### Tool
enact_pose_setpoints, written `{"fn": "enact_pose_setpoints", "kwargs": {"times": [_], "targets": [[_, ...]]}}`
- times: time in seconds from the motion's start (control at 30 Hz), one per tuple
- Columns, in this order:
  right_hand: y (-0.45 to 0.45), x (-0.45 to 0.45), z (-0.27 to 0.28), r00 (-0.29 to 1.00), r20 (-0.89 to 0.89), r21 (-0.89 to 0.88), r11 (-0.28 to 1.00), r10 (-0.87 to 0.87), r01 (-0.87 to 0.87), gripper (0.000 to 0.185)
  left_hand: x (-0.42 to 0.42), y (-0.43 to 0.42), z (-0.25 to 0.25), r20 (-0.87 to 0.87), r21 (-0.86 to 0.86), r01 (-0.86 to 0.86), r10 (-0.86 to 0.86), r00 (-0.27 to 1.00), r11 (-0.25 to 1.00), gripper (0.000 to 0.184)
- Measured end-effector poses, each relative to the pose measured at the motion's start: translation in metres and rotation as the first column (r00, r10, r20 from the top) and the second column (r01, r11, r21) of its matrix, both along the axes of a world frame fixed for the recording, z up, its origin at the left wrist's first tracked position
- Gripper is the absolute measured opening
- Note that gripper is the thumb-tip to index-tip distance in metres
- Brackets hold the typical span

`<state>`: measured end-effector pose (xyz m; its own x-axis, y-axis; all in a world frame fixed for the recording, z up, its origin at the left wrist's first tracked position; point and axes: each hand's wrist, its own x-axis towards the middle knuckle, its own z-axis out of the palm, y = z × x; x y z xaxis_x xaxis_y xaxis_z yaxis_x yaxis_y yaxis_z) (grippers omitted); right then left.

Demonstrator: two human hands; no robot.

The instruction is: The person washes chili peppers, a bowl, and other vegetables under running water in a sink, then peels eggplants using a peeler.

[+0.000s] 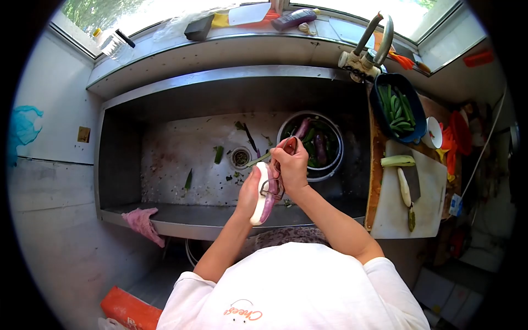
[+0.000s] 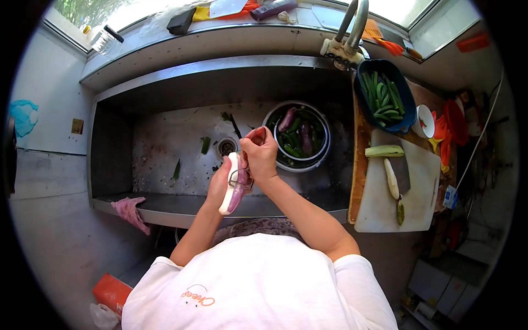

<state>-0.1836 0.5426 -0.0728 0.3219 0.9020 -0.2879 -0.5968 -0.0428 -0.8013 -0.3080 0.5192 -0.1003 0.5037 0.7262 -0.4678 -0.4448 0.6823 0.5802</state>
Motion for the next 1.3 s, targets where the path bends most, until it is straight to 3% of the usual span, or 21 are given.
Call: {"fn": "enact_pose_setpoints", "kwargs": {"times": [0.03,0.2,0.27,0.3,0.37,0.43,0.53,0.6,0.63,0.7,0.73,0.77,0.8,0.9,0.93,0.97,1.0,1.13,1.17,1.27,1.3], "targets": [[0.002,0.0,-0.001,1.0,-0.008,0.001,1.0,0.001,-0.001,0.015,0.001,-0.001,0.001,-0.102,-0.028,-0.014,0.011,0.995,1.0,0.044],[0.015,0.008,-0.011,0.993,-0.087,0.012,0.997,-0.075,0.076,0.017,-0.021,0.0,0.025,-0.136,-0.038,0.295,-0.298,0.945,0.955,0.049],[0.027,0.022,-0.018,0.977,0.01,0.028,0.977,-0.213,0.213,0.018,-0.027,-0.006,0.028,-0.126,-0.009,0.462,-0.459,0.879,0.887,0.053],[0.031,0.03,-0.019,0.969,0.038,0.034,0.969,-0.244,0.243,0.018,-0.026,-0.012,0.027,-0.237,0.155,0.529,-0.488,0.84,0.835,0.057],[0.03,0.039,-0.018,0.961,0.098,0.071,0.965,-0.257,0.251,0.019,-0.029,-0.006,0.029,-0.057,-0.017,0.361,-0.362,0.931,0.932,0.057],[0.019,0.033,-0.003,0.956,0.292,-0.019,1.0,0.023,-0.018,0.018,-0.033,0.005,0.02,0.104,-0.124,0.202,-0.19,0.976,0.972,0.057],[-0.002,0.02,0.016,0.754,0.355,-0.295,0.832,0.552,-0.47,0.03,-0.035,0.013,0.006,-0.136,-0.059,0.13,-0.137,0.981,0.99,0.046],[-0.016,0.006,0.009,0.63,0.386,-0.286,0.737,0.673,-0.612,0.032,-0.03,0.012,-0.006,-0.312,0.061,0.073,-0.05,0.949,0.995,0.042],[-0.015,0.007,0.005,0.659,0.403,-0.298,0.772,0.635,-0.561,0.032,-0.029,0.012,-0.009,-0.393,0.124,0.052,0.001,0.92,0.991,0.04],[-0.012,0.009,-0.008,0.708,0.433,-0.319,0.83,0.557,-0.458,0.032,-0.032,0.011,-0.008,-0.221,-0.076,-0.07,0.051,0.974,0.995,0.04],[-0.01,0.012,-0.02,0.55,0.7,-0.291,0.885,0.456,-0.364,0.032,-0.034,0.011,-0.004,-0.138,-0.18,-0.117,0.093,0.986,0.977,0.04],[-0.008,0.018,-0.043,0.295,0.928,-0.12,0.933,0.227,-0.339,0.027,-0.036,0.012,0.005,-0.109,-0.26,-0.127,0.101,0.989,0.957,0.041],[-0.004,0.019,-0.044,0.004,0.998,0.057,0.929,-0.06,-0.366,0.022,-0.04,0.015,0.003,-0.054,-0.282,-0.088,0.076,0.996,0.955,0.041],[-0.01,0.01,-0.031,0.684,0.693,-0.087,0.968,0.228,-0.234,0.018,-0.046,0.019,-0.006,0.061,-0.341,-0.019,0.042,0.997,0.94,0.043],[-0.011,0.005,-0.011,0.884,0.426,-0.115,0.981,0.19,-0.156,0.015,-0.043,0.019,-0.008,0.081,-0.369,-0.047,0.082,0.993,0.928,0.043],[-0.01,0.003,-0.003,0.971,0.22,-0.067,0.994,0.098,-0.085,0.016,-0.038,0.019,-0.011,0.099,-0.397,-0.072,0.12,0.988,0.915,0.043],[-0.009,0.001,0.004,1.0,-0.001,-0.036,0.999,0.002,-0.002,0.017,-0.032,0.021,-0.014,0.115,-0.424,-0.094,0.157,0.981,0.901,0.043],[-0.016,-0.015,0.034,0.969,-0.241,0.002,0.999,-0.046,0.048,0.019,-0.008,0.019,0.0,0.309,-0.473,-0.007,0.173,0.935,0.881,0.049],[-0.019,-0.019,0.034,0.973,-0.228,0.028,0.999,-0.016,0.023,0.018,-0.015,0.015,-0.039,0.559,-0.224,0.113,0.033,0.828,0.968,0.049],[-0.024,-0.026,0.033,0.995,-0.1,0.06,0.998,0.005,0.001,0.017,0.011,0.019,-0.025,0.181,-0.412,-0.153,0.246,0.952,0.898,0.046],[-0.024,-0.027,0.032,0.999,-0.042,0.063,0.998,0.0,0.003,0.017,0.012,0.019,-0.023,0.215,-0.35,-0.139,0.224,0.951,0.926,0.045]]}}
